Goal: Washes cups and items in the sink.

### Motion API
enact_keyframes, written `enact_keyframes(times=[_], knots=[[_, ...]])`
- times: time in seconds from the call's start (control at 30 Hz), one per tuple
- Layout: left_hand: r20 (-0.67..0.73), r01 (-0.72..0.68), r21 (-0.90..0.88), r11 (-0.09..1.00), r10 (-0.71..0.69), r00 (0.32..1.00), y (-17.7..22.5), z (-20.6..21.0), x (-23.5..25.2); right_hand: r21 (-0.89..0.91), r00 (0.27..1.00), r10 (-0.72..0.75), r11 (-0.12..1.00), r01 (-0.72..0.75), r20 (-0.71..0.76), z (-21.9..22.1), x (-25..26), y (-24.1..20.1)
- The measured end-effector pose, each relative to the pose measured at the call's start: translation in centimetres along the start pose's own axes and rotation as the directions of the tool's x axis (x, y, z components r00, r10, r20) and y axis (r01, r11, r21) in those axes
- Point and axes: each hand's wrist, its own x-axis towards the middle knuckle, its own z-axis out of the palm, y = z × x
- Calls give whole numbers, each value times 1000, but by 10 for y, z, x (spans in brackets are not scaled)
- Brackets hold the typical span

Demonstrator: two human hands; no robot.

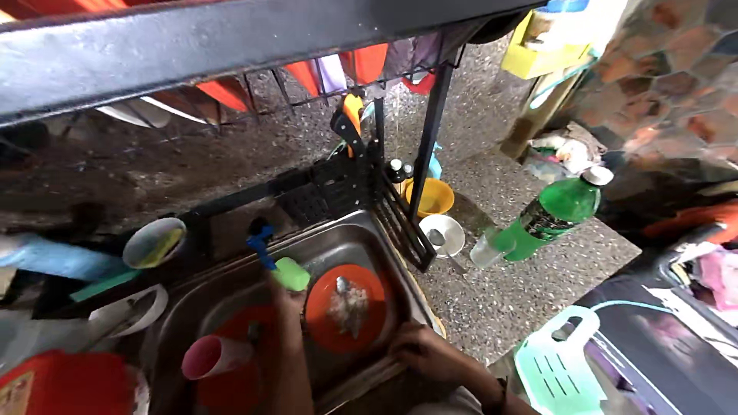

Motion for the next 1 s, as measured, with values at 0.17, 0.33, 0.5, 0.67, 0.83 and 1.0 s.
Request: enact_keyframes(times=[0.17, 0.33, 0.5, 0.67, 0.83, 1.0], knots=[[-12, -74, 447, 891, 89, 996, 11, -12, -1, -22, 1000, 7, 1000, -6, 15, -4, 2, 1], [203, -341, 853, 395, 350, 915, 28, -15, -12, -6, 998, -11, 1000, 11, -70, 1, 1, 2], [295, -354, 919, 176, 288, 911, 43, -26, -12, -27, 988, 52, 998, -56, -143, 11, -3, 6], [264, -332, 912, 239, 276, 924, 55, -29, -8, -36, 987, 42, 998, -48, -156, 13, -4, 14], [348, -451, 846, 284, 346, 871, 47, -42, -4, -19, 986, 2, 1000, -5, -168, 12, -2, 17], [306, -485, 824, 294, 489, 817, 36, -51, -15, -26, 986, -7, 1000, 3, -169, 14, -3, 17]])
